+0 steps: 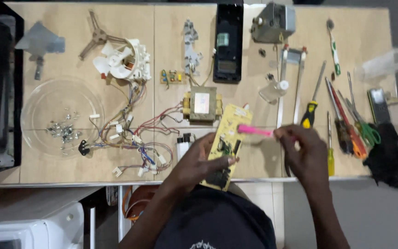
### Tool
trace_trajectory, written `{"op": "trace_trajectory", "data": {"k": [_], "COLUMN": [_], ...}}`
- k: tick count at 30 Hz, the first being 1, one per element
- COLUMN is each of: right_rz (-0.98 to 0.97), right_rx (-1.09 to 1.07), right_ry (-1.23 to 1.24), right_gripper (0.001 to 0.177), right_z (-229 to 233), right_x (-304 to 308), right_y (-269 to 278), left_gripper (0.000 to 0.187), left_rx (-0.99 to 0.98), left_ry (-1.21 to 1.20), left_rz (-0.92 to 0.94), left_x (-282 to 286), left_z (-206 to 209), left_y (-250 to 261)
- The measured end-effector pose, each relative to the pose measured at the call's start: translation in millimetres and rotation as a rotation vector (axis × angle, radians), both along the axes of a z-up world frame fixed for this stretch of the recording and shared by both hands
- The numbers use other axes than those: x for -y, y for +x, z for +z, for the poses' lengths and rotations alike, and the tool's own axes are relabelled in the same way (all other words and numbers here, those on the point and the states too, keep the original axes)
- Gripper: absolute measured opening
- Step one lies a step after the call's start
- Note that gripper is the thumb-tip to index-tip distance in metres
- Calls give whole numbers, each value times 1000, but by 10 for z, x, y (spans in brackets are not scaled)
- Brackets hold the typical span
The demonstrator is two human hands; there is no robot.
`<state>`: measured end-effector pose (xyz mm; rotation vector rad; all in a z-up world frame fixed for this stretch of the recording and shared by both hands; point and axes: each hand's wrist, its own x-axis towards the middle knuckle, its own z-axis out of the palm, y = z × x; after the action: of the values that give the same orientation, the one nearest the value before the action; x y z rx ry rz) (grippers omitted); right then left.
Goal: Cleaning a microwave circuit board using a toothbrush and cleaning solution on a workshop table.
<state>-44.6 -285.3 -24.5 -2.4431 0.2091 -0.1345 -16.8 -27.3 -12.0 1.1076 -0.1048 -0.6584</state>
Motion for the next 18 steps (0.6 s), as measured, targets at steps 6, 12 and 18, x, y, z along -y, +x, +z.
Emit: {"op": "trace_trajectory", "data": {"k": [6,12,18], "right_rz": [-64,-42,-142], "right_rx": [111,3,49], "right_ry": [45,147,35], "right_gripper": [10,11,17], "right_z": [-145,-24,35], "right_x": [106,-288,53], "right_y": [31,-73,-59], "left_gripper": [65,61,65], "left_rx": [13,-24,-56], "left_ry": [9,-7,18], "left_rz": [-14,7,47], "left_x": [14,59,-63], "left_z": [-122,-8,-114], "left_y": [-16,-29,-116]}}
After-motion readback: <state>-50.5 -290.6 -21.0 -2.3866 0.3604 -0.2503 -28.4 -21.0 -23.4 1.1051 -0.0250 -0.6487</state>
